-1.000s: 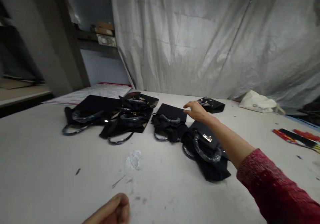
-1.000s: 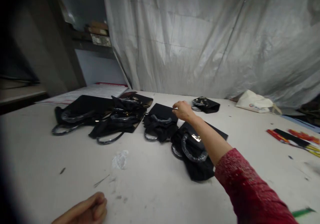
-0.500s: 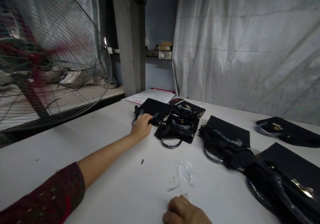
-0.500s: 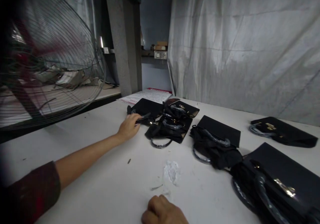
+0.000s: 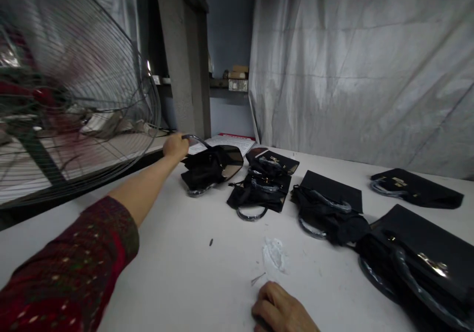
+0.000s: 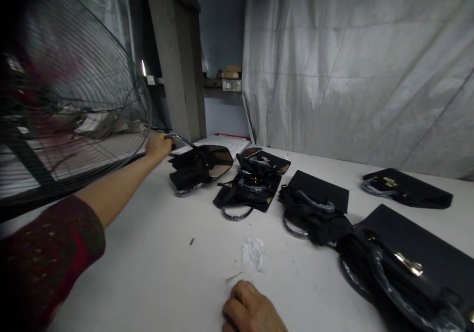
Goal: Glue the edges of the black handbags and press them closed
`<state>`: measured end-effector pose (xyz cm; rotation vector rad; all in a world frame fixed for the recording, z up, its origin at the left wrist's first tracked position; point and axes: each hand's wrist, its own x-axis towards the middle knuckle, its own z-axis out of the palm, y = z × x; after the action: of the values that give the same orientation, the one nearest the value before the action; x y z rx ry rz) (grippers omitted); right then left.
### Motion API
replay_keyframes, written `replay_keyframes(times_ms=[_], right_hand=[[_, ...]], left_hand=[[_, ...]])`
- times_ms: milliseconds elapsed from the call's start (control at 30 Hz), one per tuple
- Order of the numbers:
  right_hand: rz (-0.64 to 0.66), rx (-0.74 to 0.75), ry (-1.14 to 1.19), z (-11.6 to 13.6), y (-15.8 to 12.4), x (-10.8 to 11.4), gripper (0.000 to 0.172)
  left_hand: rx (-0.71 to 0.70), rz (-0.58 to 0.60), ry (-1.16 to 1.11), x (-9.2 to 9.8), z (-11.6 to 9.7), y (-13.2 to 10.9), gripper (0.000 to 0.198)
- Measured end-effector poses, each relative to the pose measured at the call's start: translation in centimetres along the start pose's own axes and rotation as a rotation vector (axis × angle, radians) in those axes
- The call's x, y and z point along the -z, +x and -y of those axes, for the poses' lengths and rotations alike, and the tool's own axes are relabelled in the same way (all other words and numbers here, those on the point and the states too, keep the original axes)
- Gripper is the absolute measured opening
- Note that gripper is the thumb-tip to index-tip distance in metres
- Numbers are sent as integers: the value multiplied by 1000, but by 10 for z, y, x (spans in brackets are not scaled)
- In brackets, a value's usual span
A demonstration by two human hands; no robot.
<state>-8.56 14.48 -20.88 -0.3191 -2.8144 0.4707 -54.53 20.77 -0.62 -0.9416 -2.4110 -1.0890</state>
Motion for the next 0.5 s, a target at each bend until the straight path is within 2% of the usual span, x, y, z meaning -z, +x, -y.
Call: replay_keyframes(times_ms=[67, 133, 200, 267, 300, 367, 433, 500], right_hand=[[8, -17, 46, 6, -1, 7, 10], [0, -20, 89, 13, -2, 15, 11], [-31, -35, 139, 19, -6, 23, 13], [-72, -102, 238, 26, -11, 30, 19], [-85, -158, 324, 30, -15, 33, 27], [-83, -270, 565, 41, -27, 37, 64], [-90, -315, 798, 56, -44, 41, 103], [-166, -319, 940, 77, -64, 46, 125]], left_hand=[[35, -95, -58, 47, -11, 11, 31], [42, -190, -121, 93, -26, 9, 29], [42, -273, -187, 133, -42, -3, 28], [50, -324, -261, 166, -60, -21, 28], [59, -333, -299, 178, -70, -31, 28], [88, -315, -389, 197, -91, -53, 25], [118, -248, -507, 206, -114, -73, 19], [132, -153, -627, 207, -137, -93, 13]])
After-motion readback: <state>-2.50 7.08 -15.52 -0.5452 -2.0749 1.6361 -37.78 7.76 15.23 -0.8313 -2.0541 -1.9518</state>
